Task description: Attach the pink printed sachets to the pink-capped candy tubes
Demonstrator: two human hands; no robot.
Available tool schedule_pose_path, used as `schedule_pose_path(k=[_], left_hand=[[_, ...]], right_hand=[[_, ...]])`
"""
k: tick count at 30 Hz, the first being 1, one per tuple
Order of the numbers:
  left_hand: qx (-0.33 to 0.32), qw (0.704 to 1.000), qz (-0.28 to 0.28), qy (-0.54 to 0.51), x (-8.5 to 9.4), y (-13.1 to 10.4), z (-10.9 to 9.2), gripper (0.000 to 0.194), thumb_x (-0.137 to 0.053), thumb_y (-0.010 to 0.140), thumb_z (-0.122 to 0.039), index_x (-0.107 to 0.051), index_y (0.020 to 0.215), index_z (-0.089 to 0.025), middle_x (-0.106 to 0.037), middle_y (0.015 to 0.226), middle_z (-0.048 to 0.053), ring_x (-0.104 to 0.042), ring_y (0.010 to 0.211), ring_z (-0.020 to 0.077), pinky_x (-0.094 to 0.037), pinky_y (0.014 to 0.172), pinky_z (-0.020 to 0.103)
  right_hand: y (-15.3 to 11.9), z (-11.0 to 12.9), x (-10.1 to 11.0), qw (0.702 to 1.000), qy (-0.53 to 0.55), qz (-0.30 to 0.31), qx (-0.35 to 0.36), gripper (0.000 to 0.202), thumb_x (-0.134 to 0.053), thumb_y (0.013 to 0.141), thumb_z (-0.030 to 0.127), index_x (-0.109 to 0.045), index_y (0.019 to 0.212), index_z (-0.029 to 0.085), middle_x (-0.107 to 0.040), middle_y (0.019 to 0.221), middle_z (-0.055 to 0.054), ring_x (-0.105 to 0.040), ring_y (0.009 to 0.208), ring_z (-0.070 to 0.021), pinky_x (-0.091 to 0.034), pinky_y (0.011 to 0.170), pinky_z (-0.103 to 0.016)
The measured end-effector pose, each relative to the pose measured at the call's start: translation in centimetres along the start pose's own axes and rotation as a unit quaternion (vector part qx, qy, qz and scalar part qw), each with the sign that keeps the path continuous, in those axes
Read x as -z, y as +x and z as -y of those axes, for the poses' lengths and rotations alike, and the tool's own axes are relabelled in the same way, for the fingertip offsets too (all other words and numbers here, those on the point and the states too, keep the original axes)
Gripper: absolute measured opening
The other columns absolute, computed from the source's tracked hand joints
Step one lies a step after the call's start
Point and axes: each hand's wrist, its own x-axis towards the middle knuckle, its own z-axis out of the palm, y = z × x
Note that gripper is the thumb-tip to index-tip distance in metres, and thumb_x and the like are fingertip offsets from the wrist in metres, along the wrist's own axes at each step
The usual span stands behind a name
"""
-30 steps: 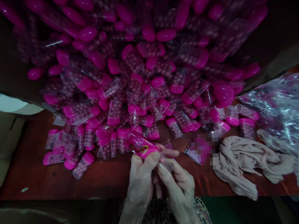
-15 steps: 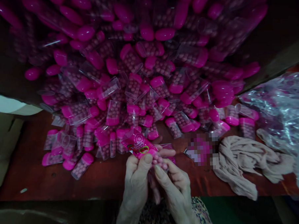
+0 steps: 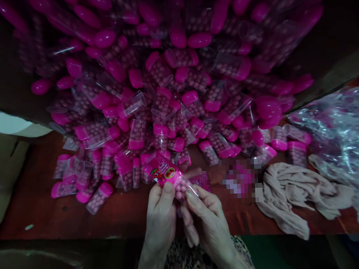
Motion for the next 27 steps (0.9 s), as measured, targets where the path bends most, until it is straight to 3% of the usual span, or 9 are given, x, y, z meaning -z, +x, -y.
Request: schedule_pose_path(k=[3,6,11,14,19,21,23,27], left_hand=[[0.016,1.0,0.018,0.009,-0.2,-0.2,0.3,0.03,-0.067,0.071,-0.043,-0.063,0.08,-0.015,-0.071,0.073,0.008,-0.066,0.062,0.0173,-0.054,0.053,0.024],[0.035,0.996,0.077,0.007,-0.4,-0.3,0.6,0.027,-0.063,0.076,-0.039,-0.064,0.088,-0.014,-0.073,0.085,0.012,-0.066,0.064,0.0162,-0.053,0.054,0.023],[0.064,0.99,0.126,-0.003,-0.4,-0.7,0.3,0.027,-0.062,0.077,-0.036,-0.064,0.096,-0.016,-0.073,0.086,0.009,-0.052,0.039,0.0072,-0.035,0.029,0.016],[0.075,0.991,0.108,-0.005,-0.3,-0.8,0.2,0.024,-0.064,0.075,-0.035,-0.064,0.091,-0.016,-0.073,0.081,0.007,-0.045,0.034,0.0045,-0.032,0.026,0.015],[0.015,0.999,0.015,-0.049,-0.2,0.1,0.4,0.033,-0.073,0.064,-0.045,-0.058,0.07,-0.016,-0.066,0.061,0.002,-0.058,0.047,0.0104,-0.047,0.041,0.019],[-0.021,0.998,-0.014,-0.059,-0.2,0.5,0.2,0.037,-0.073,0.062,-0.048,-0.056,0.067,-0.016,-0.065,0.059,0.002,-0.062,0.053,0.0138,-0.05,0.047,0.022],[-0.032,0.998,-0.031,-0.053,-0.3,0.7,-0.2,0.033,-0.07,0.066,-0.046,-0.058,0.069,-0.015,-0.066,0.06,0.002,-0.063,0.056,0.0151,-0.051,0.05,0.024],[0.014,0.999,-0.015,-0.05,-0.3,0.6,-0.5,0.033,-0.057,0.079,-0.045,-0.063,0.078,-0.013,-0.07,0.07,0.007,-0.065,0.058,0.0166,-0.052,0.051,0.026]], right_hand=[[-0.1,-0.2,0.1,1.0,0.002,-0.004,0.016,0.024,-0.057,0.084,0.036,-0.054,0.071,0.016,-0.051,0.042,0.007,-0.036,0.025,-0.0021,-0.03,0.028,-0.012],[-0.4,-0.3,0.2,0.998,-0.027,-0.033,0.042,0.021,-0.057,0.084,0.036,-0.055,0.075,0.016,-0.05,0.044,0.007,-0.036,0.026,-0.002,-0.03,0.028,-0.012],[-1.1,-0.1,-0.2,0.976,-0.161,-0.11,0.098,0.025,-0.059,0.082,0.041,-0.058,0.083,0.016,-0.048,0.051,0.006,-0.039,0.033,-0.0034,-0.032,0.03,-0.013],[-1.1,0.0,-0.2,0.961,-0.211,-0.134,0.116,0.027,-0.059,0.081,0.042,-0.059,0.083,0.015,-0.048,0.055,0.005,-0.041,0.037,-0.0042,-0.034,0.032,-0.014],[-0.4,-0.3,0.2,0.983,-0.163,-0.047,0.07,0.027,-0.053,0.085,0.042,-0.054,0.077,0.017,-0.047,0.049,0.006,-0.036,0.031,-0.0026,-0.028,0.03,-0.014],[-0.3,-0.5,0.2,0.981,-0.178,-0.041,0.064,0.028,-0.052,0.085,0.043,-0.053,0.076,0.016,-0.047,0.05,0.006,-0.036,0.031,-0.0028,-0.029,0.03,-0.014],[-0.3,-0.7,0.1,0.97,-0.228,-0.042,0.075,0.028,-0.051,0.086,0.043,-0.055,0.079,0.016,-0.047,0.051,0.006,-0.039,0.033,-0.0035,-0.031,0.032,-0.015],[-0.5,-0.8,0.0,0.944,-0.307,-0.043,0.112,0.024,-0.052,0.086,0.039,-0.057,0.081,0.017,-0.045,0.049,0.007,-0.042,0.036,-0.0049,-0.034,0.035,-0.015]])
